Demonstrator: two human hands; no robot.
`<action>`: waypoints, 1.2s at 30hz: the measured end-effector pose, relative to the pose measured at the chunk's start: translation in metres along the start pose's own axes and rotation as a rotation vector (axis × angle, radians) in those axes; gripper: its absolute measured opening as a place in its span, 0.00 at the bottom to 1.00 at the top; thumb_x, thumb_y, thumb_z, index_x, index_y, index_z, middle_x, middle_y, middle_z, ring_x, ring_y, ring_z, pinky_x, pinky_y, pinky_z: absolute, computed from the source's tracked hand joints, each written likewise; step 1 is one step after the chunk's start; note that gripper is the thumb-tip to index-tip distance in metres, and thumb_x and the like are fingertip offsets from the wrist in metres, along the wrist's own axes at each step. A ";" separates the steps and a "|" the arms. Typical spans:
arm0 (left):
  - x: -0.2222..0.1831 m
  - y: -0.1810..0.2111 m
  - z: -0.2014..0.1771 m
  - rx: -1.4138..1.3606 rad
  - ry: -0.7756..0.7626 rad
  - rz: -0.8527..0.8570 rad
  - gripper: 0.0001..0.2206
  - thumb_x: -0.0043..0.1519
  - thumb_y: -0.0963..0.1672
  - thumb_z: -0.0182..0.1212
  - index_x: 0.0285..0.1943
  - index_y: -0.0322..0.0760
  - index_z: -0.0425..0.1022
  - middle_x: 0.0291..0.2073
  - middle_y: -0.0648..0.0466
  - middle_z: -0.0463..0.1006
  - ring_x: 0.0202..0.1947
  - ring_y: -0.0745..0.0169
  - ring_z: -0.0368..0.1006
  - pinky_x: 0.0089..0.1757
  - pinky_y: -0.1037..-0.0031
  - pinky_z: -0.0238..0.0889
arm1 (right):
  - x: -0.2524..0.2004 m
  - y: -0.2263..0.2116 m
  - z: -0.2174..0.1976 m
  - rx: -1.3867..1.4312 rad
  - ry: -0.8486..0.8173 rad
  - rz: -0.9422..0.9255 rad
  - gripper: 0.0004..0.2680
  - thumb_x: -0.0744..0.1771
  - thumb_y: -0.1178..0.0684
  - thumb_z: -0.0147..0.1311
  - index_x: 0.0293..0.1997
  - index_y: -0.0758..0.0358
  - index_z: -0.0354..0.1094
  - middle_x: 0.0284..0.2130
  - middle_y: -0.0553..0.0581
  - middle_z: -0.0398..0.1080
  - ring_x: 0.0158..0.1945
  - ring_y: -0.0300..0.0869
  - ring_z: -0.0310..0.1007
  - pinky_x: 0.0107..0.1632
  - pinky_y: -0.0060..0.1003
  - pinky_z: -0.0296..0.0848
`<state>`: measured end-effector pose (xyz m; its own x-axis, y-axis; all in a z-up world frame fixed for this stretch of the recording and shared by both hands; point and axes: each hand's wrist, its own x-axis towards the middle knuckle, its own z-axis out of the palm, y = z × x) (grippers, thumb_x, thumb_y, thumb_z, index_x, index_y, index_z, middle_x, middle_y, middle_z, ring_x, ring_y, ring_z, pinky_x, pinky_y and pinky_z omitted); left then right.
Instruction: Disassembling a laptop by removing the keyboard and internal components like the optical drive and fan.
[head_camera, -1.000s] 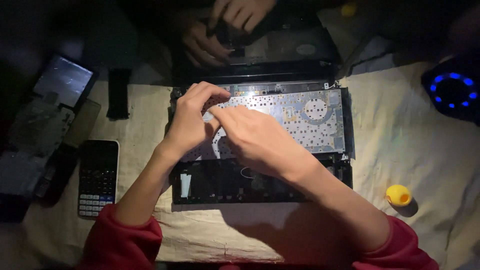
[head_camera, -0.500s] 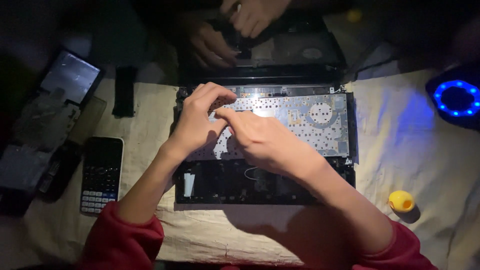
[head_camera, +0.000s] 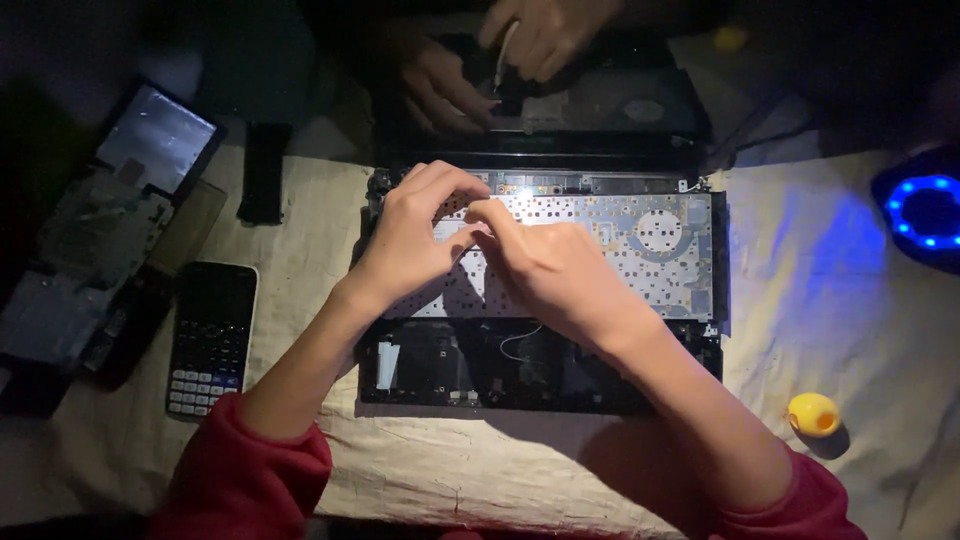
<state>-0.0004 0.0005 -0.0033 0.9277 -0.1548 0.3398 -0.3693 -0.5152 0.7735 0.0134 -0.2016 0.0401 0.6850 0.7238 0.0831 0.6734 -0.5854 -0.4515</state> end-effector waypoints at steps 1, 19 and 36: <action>0.000 0.000 0.000 0.000 0.001 -0.004 0.15 0.53 0.40 0.75 0.47 0.42 0.79 0.37 0.53 0.77 0.40 0.48 0.73 0.44 0.65 0.69 | 0.002 -0.001 -0.002 0.002 -0.003 -0.002 0.06 0.73 0.47 0.39 0.56 0.49 0.56 0.14 0.49 0.68 0.22 0.52 0.76 0.32 0.47 0.75; 0.000 -0.003 0.000 0.003 -0.013 0.008 0.17 0.51 0.37 0.73 0.49 0.40 0.79 0.38 0.51 0.77 0.41 0.46 0.74 0.44 0.64 0.70 | 0.003 0.003 -0.006 0.018 -0.043 -0.292 0.10 0.71 0.59 0.42 0.58 0.70 0.61 0.32 0.58 0.63 0.36 0.50 0.72 0.41 0.38 0.75; 0.000 -0.001 0.001 -0.016 0.003 -0.011 0.12 0.57 0.41 0.74 0.47 0.42 0.79 0.38 0.54 0.77 0.40 0.51 0.74 0.44 0.66 0.70 | -0.006 0.003 -0.007 -0.075 0.067 -0.172 0.07 0.72 0.51 0.43 0.54 0.57 0.63 0.30 0.53 0.73 0.36 0.47 0.78 0.36 0.39 0.77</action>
<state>0.0001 -0.0001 -0.0045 0.9317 -0.1463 0.3326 -0.3595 -0.5035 0.7856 0.0131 -0.2104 0.0447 0.5736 0.7909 0.2130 0.7990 -0.4830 -0.3582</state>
